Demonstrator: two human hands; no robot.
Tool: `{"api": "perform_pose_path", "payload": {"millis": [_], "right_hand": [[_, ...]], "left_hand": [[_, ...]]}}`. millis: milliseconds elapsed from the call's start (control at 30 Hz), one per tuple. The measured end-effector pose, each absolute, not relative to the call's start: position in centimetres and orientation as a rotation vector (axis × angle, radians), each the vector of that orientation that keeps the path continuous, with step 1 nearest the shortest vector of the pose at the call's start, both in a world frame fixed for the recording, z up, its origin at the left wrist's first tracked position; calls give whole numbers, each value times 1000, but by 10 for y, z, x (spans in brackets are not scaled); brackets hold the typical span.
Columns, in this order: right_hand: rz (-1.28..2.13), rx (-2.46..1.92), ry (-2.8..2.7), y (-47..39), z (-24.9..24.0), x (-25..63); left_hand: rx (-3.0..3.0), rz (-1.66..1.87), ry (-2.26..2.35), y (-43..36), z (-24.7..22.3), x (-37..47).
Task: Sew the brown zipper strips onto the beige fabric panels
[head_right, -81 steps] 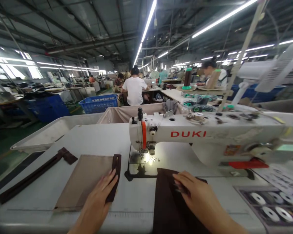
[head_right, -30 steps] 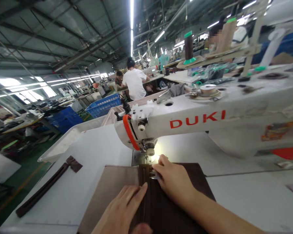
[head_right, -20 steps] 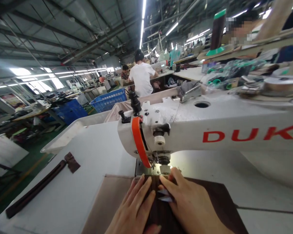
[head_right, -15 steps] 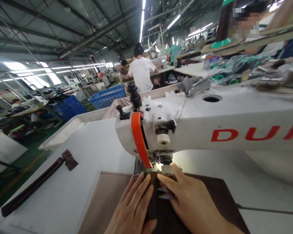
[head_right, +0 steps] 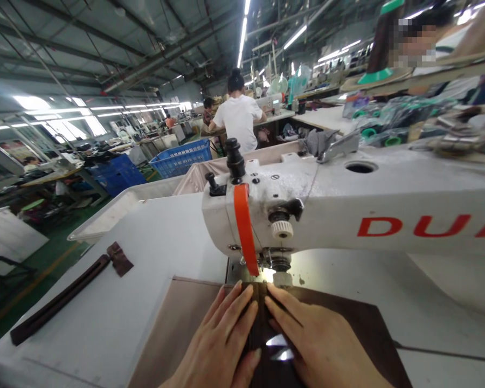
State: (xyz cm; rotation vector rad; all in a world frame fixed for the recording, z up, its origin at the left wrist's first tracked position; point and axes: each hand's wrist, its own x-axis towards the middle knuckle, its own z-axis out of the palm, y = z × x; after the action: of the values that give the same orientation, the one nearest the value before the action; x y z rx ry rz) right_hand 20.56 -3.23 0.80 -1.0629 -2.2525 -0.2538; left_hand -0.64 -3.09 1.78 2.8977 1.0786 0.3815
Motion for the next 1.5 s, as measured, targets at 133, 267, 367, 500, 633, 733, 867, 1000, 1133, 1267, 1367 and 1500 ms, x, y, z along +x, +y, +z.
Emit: {"api": "perform_pose_path", "payload": {"millis": [133, 267, 367, 500, 633, 733, 867, 1000, 1133, 1267, 1367, 1500], "right_hand": [[-295, -1058, -2258, -33, 11, 204], [-254, -1054, -2253, -33, 14, 203], [-292, -1062, -2272, -29, 14, 205], [-330, -1110, -2291, -21, 13, 210], [-304, -1159, -2295, -12, 14, 214], [-323, -1138, -2301, -10, 15, 215], [-279, -1125, -2308, -10, 13, 215], [-308, -1102, -2323, -9, 15, 214], [-264, -1090, -2287, -8, 21, 212], [-275, -1051, -2259, -8, 23, 213], [-315, -1036, -2259, -8, 22, 213], [-283, -1053, -2257, -9, 16, 215]], "left_hand": [[2953, 386, 1061, -29, 8, -6], [2934, 421, 1130, -28, -5, -6], [2917, 421, 1140, -25, -6, -4], [2881, 359, 1144, -17, 10, 3], [2825, 327, 1180, -10, 28, 11], [2796, 265, 1160, -9, 35, 13], [2752, 214, 1175, -11, 35, 12], [2709, 243, 1205, -13, 33, 11], [2736, 198, 1199, -11, 28, 8], [2812, 195, 1160, -10, 21, 6], [2856, 231, 1155, -10, 17, 5], [2904, 281, 1135, -8, 14, 5]]}}
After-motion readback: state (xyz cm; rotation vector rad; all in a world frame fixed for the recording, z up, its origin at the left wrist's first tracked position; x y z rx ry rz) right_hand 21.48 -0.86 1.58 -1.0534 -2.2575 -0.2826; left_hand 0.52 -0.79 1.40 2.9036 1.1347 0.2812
